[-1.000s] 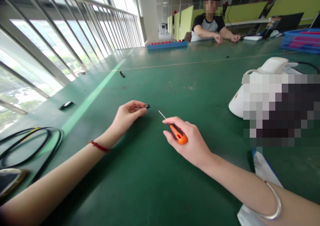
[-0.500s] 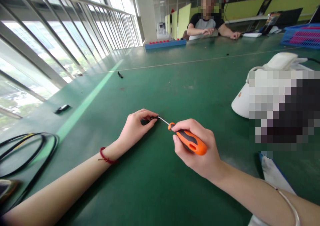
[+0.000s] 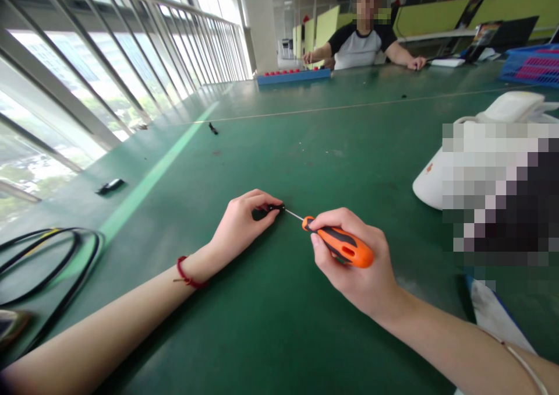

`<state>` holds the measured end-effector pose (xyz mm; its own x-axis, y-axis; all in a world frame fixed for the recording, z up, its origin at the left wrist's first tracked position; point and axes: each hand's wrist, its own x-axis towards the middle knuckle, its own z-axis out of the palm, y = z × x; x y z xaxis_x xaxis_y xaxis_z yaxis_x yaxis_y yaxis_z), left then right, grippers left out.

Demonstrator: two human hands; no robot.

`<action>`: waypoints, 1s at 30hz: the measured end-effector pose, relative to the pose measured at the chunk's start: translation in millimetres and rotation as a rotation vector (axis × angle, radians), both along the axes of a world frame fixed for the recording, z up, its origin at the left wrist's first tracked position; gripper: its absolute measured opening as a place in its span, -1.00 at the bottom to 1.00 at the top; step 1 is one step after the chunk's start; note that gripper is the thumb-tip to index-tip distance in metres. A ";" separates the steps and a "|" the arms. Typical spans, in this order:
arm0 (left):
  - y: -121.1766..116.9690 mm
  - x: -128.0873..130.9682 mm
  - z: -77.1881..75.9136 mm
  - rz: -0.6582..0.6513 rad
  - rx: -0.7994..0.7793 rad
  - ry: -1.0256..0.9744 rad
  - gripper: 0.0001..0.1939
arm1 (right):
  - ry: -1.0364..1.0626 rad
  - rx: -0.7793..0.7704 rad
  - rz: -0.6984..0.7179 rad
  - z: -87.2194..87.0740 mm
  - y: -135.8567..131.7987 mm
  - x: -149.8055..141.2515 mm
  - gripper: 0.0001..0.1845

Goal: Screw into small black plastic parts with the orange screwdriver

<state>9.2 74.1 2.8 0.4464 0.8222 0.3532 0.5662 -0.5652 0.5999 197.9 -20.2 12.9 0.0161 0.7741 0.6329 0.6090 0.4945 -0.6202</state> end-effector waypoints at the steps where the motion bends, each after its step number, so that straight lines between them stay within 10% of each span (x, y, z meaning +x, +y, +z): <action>1: -0.2 0.2 0.1 0.000 0.002 0.001 -0.81 | 0.000 -0.006 0.003 -0.1 0.1 0.1 -0.88; 30: -0.6 0.1 0.1 0.004 0.019 0.025 -0.80 | 0.027 0.051 0.034 0.4 3.8 0.3 -0.88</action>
